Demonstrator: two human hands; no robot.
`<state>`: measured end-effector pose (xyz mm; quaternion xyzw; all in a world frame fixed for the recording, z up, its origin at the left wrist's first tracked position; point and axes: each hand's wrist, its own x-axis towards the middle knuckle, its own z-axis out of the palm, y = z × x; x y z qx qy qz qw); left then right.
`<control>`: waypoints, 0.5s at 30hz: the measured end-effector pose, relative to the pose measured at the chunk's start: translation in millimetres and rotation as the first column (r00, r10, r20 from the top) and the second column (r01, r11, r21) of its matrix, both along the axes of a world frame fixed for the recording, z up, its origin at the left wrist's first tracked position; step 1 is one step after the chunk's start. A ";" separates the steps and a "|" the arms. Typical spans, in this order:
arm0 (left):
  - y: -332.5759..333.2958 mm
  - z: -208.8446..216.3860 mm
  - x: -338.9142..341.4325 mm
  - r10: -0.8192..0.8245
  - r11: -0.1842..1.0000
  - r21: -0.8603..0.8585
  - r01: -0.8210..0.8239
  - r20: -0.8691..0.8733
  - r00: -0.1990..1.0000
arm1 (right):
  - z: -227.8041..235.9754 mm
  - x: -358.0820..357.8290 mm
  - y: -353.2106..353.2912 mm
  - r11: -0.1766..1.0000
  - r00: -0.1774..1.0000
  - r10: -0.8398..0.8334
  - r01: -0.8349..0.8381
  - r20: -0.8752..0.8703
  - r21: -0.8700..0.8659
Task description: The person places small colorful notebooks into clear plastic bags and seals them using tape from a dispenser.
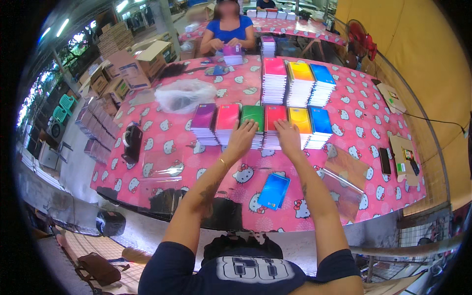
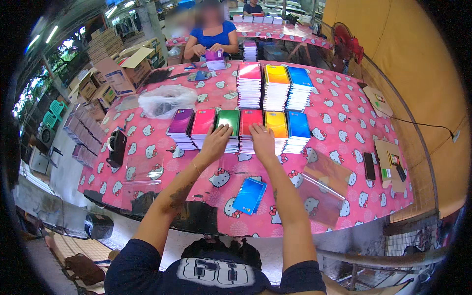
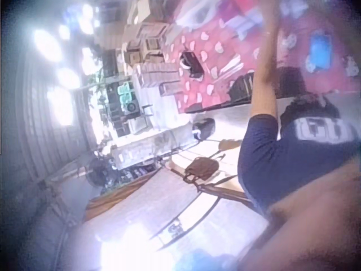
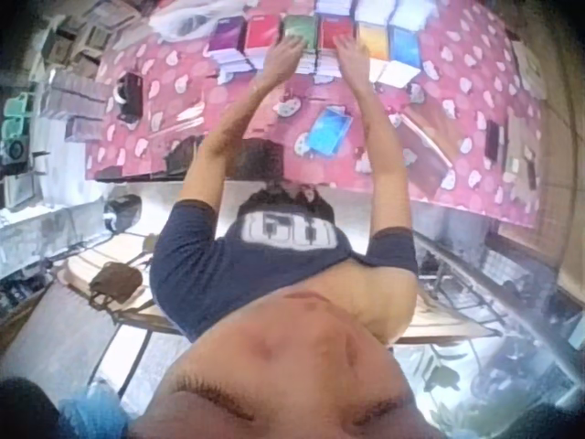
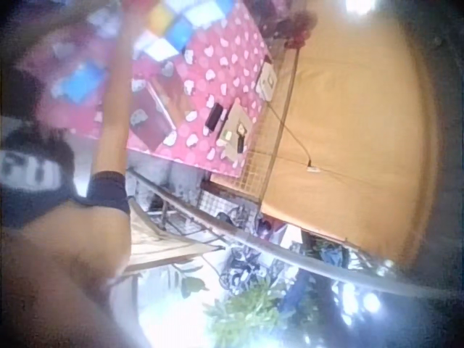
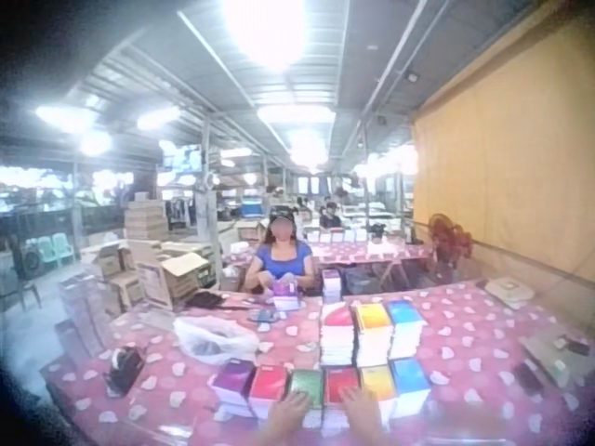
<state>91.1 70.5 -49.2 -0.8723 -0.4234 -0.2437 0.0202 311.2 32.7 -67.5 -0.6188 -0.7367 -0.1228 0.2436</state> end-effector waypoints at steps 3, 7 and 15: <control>12.1 -8.0 -35.7 -0.098 0.976 0.190 0.106 -0.054 0.994 | 4.1 -18.2 -13.8 0.994 0.987 0.085 -0.074 -0.137 0.084; -21.1 53.3 -32.1 0.034 0.999 -0.009 -0.034 0.435 0.900 | 31.5 -17.9 -48.4 0.945 0.959 0.045 0.049 -0.279 0.322; -100.1 129.3 -82.4 0.004 0.996 -0.068 0.056 0.669 0.743 | 54.4 -30.0 -124.2 0.951 0.995 0.054 -0.025 -0.086 0.309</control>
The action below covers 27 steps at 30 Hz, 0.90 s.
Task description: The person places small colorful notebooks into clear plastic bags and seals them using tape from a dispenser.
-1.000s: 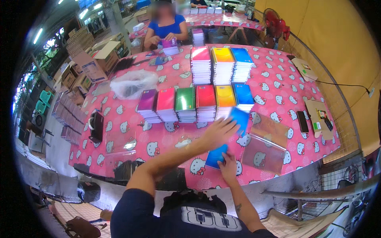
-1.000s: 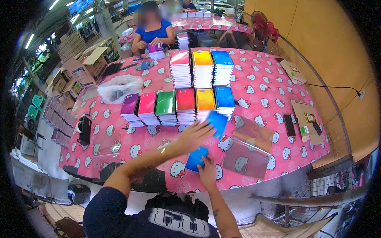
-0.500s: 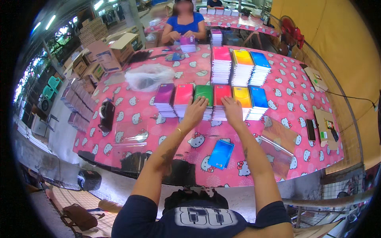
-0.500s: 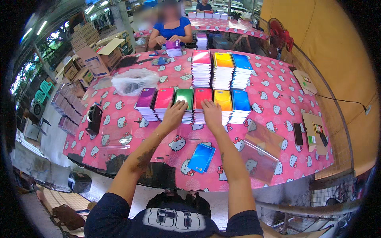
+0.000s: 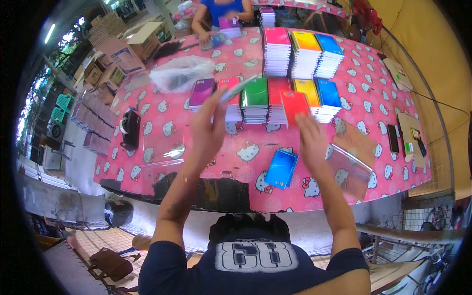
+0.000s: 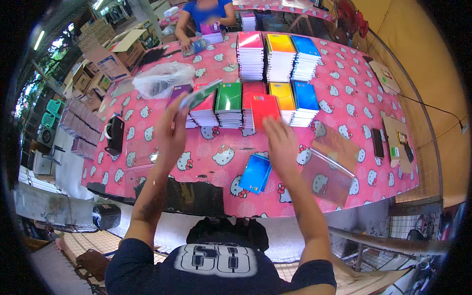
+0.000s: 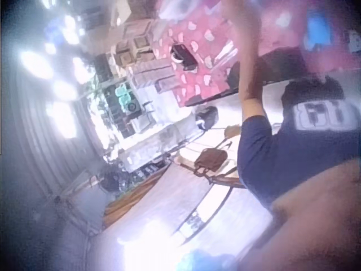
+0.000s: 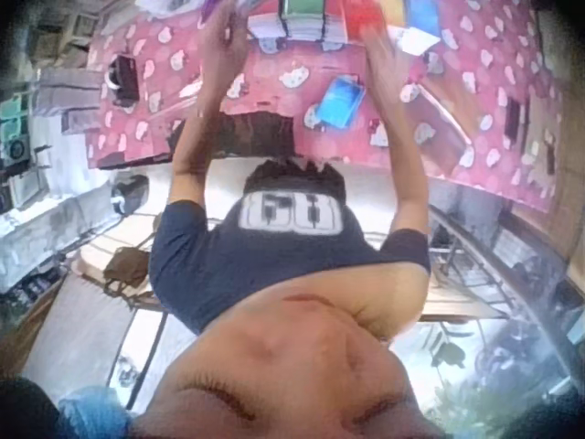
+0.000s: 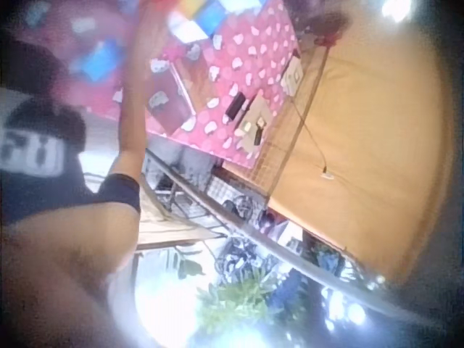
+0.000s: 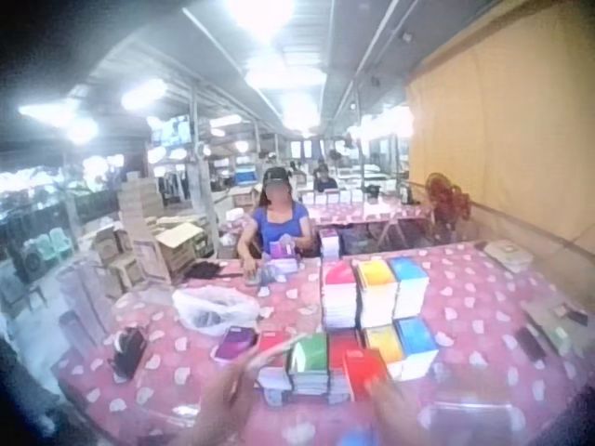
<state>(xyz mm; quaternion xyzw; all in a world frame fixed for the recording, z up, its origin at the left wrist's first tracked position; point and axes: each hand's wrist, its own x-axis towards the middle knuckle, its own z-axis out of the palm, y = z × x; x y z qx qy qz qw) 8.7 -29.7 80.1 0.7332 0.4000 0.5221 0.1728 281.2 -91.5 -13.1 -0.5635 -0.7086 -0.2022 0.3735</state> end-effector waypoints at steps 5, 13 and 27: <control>-67.5 -97.2 20.7 -0.298 0.855 0.355 0.379 -0.263 0.918 | -130.0 -35.6 -136.4 0.870 1.000 -0.018 0.013 -0.006 -0.493; -43.7 -191.0 87.5 -0.442 0.877 -0.001 0.481 -0.395 0.805 | -42.6 28.5 16.7 0.993 0.946 -0.097 0.068 -0.310 -0.100; 107.1 -125.3 -14.6 0.200 0.952 0.303 -0.029 -0.550 0.811 | -102.8 -35.6 -104.9 0.881 1.000 0.029 -0.026 -0.001 -0.473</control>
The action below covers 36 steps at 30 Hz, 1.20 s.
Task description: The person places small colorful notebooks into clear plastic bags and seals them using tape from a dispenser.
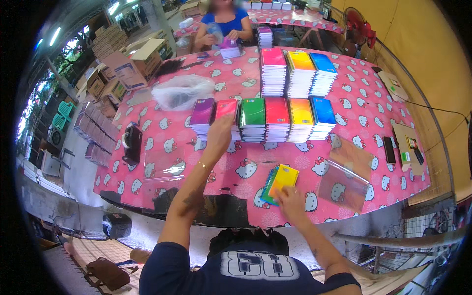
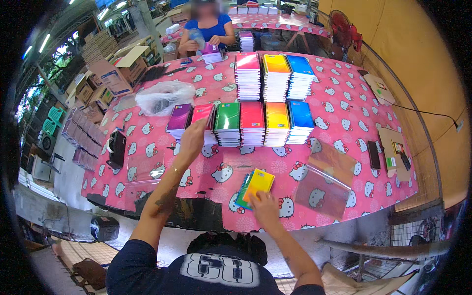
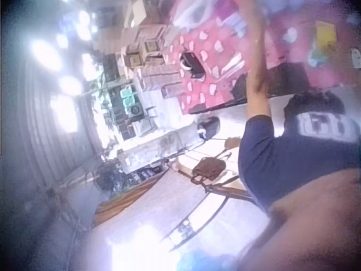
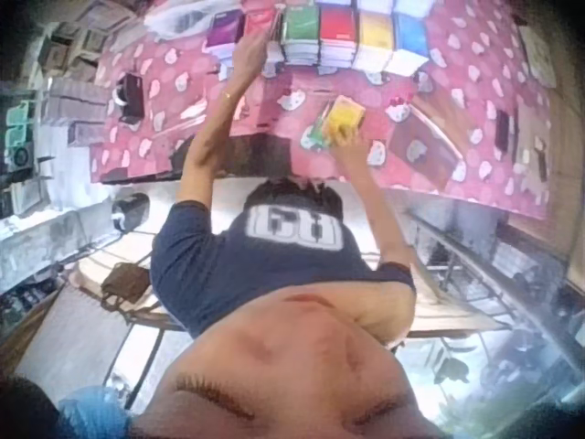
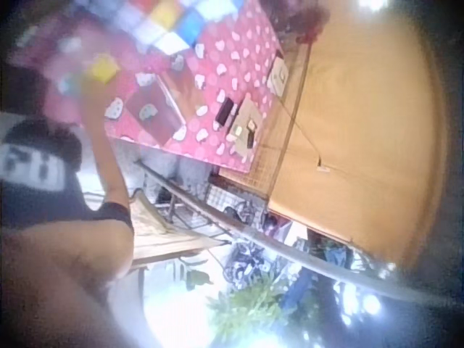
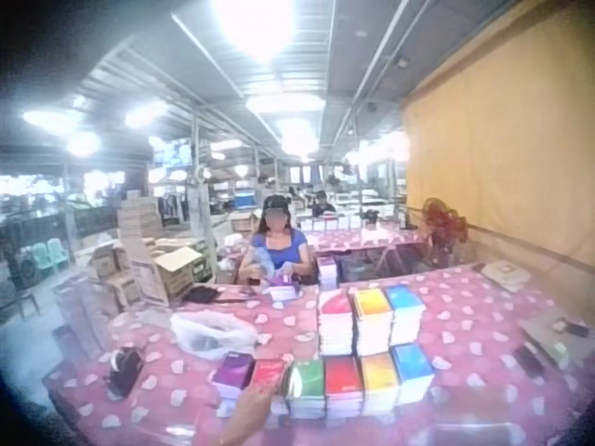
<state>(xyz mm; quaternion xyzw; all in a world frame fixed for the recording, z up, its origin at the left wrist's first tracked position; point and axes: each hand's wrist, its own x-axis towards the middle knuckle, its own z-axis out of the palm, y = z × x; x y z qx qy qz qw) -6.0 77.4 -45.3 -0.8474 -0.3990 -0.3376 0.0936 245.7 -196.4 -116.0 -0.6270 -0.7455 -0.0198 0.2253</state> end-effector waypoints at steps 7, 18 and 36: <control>-108.1 88.6 66.6 -0.268 0.741 -0.651 0.165 -0.061 0.962 | -6.8 12.1 -6.8 0.980 0.892 -0.170 0.199 -0.418 0.026; -60.1 -51.4 90.0 -0.151 0.776 -0.617 0.134 0.025 0.988 | -7.4 19.6 11.9 0.958 0.726 -0.221 0.286 -0.651 -0.006; -136.0 58.6 18.5 -0.258 0.964 0.025 0.266 0.343 0.903 | 42.8 11.6 7.2 0.987 0.994 0.091 -0.098 0.061 0.129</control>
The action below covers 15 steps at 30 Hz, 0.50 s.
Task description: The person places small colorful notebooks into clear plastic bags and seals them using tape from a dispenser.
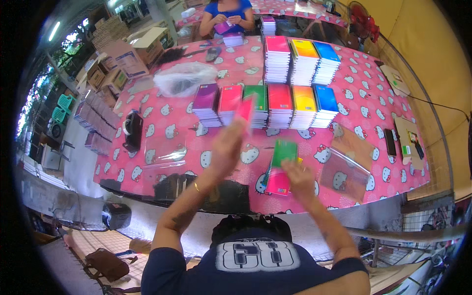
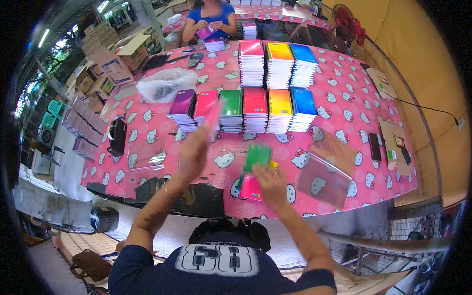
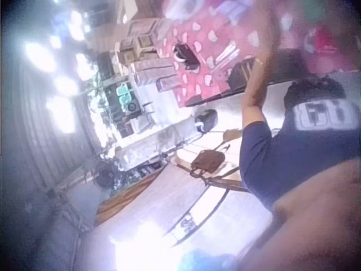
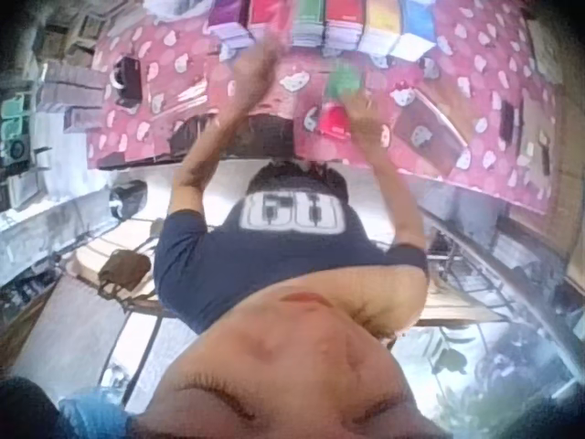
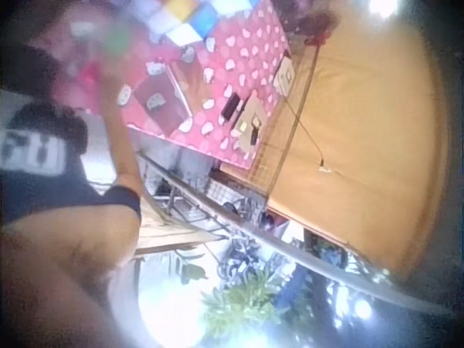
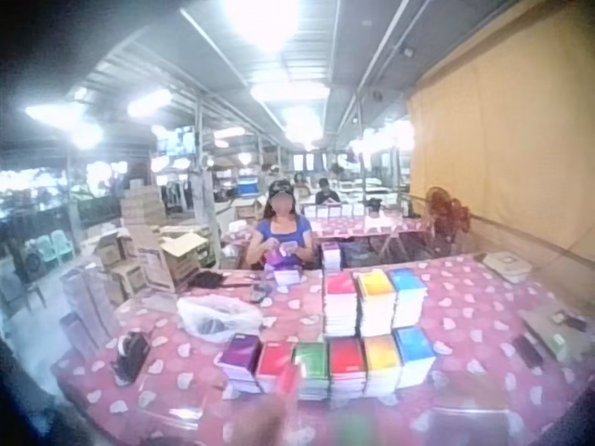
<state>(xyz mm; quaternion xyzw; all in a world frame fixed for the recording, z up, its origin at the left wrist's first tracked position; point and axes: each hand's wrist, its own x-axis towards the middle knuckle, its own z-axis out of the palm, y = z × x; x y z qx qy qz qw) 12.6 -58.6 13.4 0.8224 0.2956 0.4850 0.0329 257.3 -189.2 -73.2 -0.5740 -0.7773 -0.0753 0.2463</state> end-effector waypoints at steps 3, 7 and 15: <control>-47.0 -44.6 31.3 -0.276 0.961 -0.010 0.276 -0.104 0.956 | -42.5 -4.1 -38.6 0.989 0.989 -0.055 0.036 -0.138 -0.143; -59.1 -55.6 47.6 -0.296 0.809 -0.538 0.239 -0.021 0.955 | -57.4 5.9 -32.0 0.947 0.654 -0.317 0.256 -0.687 -0.193; -109.7 -138.2 66.2 -0.277 0.952 -0.250 0.175 -0.472 0.837 | -94.6 -4.7 -11.7 0.883 -0.161 -0.456 0.044 -0.875 -0.468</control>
